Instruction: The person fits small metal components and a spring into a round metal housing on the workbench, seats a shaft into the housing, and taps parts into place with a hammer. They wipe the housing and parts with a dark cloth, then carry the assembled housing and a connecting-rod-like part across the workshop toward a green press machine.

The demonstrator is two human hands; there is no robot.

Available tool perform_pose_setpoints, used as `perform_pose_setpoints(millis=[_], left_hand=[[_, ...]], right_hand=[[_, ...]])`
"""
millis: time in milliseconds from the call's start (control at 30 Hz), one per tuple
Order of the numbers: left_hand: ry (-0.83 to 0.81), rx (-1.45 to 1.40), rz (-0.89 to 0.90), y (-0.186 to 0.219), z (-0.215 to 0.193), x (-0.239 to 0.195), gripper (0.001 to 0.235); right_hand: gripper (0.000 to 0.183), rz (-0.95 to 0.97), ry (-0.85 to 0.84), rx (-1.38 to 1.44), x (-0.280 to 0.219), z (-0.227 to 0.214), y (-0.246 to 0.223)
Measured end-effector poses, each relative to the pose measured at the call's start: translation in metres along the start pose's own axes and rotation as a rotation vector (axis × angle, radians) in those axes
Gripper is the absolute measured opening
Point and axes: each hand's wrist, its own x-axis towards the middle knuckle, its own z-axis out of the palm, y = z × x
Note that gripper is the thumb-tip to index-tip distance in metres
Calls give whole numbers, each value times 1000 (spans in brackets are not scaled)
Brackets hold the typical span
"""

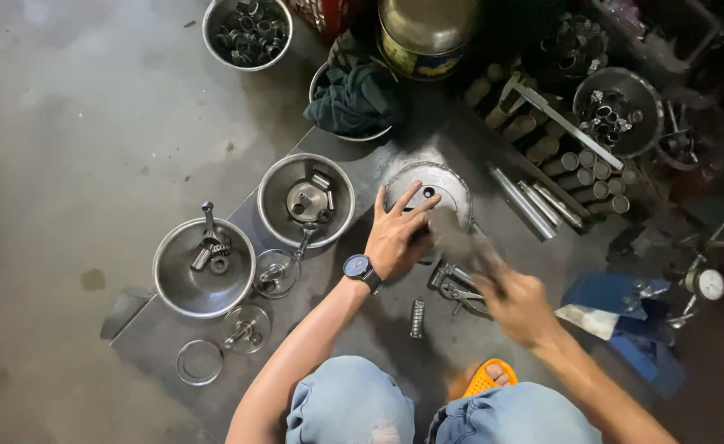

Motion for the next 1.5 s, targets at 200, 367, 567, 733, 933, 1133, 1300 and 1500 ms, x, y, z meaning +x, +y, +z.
perform_pose_setpoints(millis=[200,367,567,733,933,1133,1300,1500], left_hand=[[-38,16,-10,3,-2,1,29],[52,-20,-29,-3,11,-3,34],[8,0,-22,-2,7,-3,34],[-10,15,1,4,-1,-3,37],[5,17,-10,0,8,-3,34],[-7,-29,-8,2,1,-3,35],[-124,84,0,-1,1,-5,29],[-96,53,87,2,-3,14,35]], right_hand=[[51,373,54,90,-8,-40,-38],[29,246,231,266,-14,-88,-52],[46,-6,68,542,-24,-18,35],[19,427,37,153,-4,-27,-16],[27,346,140,168,-114,-111,118],[36,181,33,-319,-156,27,301],[57,121,23,13,-10,-4,0],[35,599,214,95,-58,-4,46]])
